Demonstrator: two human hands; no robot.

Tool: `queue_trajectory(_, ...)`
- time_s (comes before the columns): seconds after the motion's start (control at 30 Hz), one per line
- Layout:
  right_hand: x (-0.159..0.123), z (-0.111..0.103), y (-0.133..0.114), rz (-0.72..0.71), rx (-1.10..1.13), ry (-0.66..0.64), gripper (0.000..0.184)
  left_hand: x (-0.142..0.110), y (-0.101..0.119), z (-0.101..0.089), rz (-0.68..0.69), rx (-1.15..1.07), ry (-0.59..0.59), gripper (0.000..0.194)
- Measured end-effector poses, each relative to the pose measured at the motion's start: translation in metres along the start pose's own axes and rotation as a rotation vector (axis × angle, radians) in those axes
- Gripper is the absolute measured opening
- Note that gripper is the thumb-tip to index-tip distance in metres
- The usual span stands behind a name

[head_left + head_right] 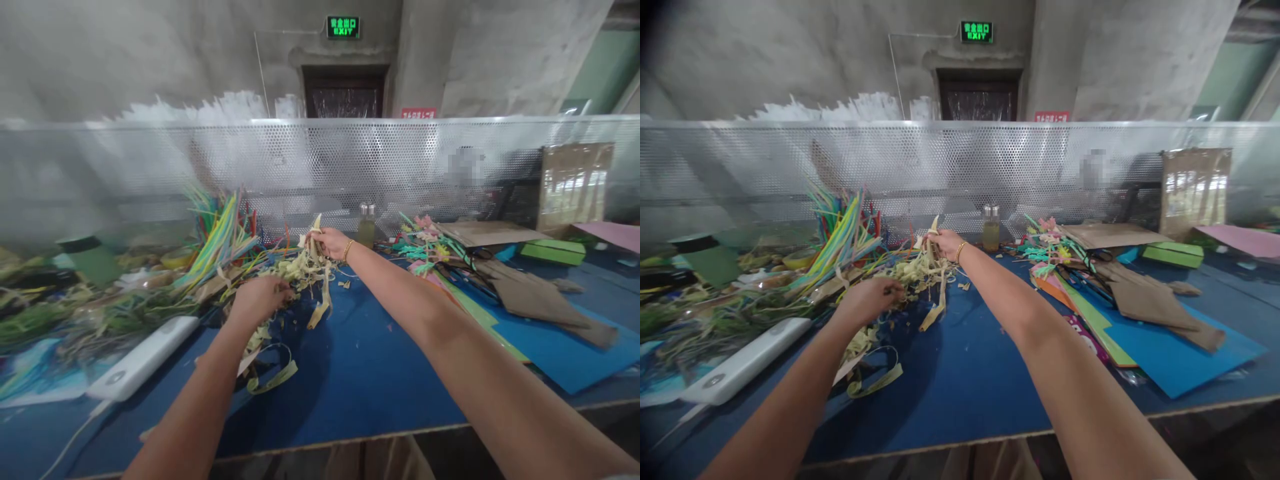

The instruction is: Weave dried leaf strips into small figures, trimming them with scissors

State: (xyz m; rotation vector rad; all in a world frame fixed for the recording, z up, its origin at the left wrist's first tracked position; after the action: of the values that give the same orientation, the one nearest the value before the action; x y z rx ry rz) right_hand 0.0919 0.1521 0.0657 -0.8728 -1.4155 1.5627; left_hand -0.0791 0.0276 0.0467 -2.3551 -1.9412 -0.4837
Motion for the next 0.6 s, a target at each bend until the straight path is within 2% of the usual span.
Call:
queue_trajectory(0.07,-0.002,0.009,0.004,0.004,0.032,-0.029,0.014,0.005,0.014,-0.007,-0.012,-0.016,0.141,0.036)
queue_trajectory(0.17,-0.006,0.026,0.011,0.011,0.074,-0.104,0.015,0.018,0.025,0.001,-0.089,-0.133,0.202,0.040)
queue_trajectory(0.23,-0.010,0.036,0.013,0.019,0.094,-0.167,0.016,0.026,0.024,0.011,-0.131,-0.317,0.240,0.040)
queue_trajectory(0.3,-0.012,0.038,0.010,0.039,0.095,-0.176,0.015,0.030,0.014,0.020,-0.197,-0.584,0.279,0.037)
queue_trajectory(0.37,-0.010,0.032,0.005,0.055,0.084,-0.107,0.014,0.029,-0.003,0.024,-0.282,-0.844,0.325,0.034)
queue_trajectory(0.47,-0.002,0.021,-0.001,0.036,0.102,0.048,0.013,0.022,-0.027,0.017,-0.376,-1.120,0.368,0.029)
queue_trajectory(0.53,0.005,0.018,0.000,0.020,0.103,0.124,0.012,0.017,-0.037,0.009,-0.389,-1.331,0.357,0.022)
queue_trajectory(0.6,0.010,0.021,0.006,0.060,0.013,0.146,0.010,0.013,-0.040,0.004,-0.382,-1.549,0.323,0.017)
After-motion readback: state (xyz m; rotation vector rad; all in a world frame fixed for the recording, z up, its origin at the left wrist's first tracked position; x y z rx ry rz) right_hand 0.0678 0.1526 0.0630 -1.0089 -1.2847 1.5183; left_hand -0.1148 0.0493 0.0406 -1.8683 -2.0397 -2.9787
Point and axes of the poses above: each hand's wrist, its own x-axis towards the middle knuckle, its own z-axis out of the palm, y = z × x, the point moved 3 cm from there along x, towards the middle knuckle, and after that the axes turned 3 degrees about -x, right-handed, at the moved point
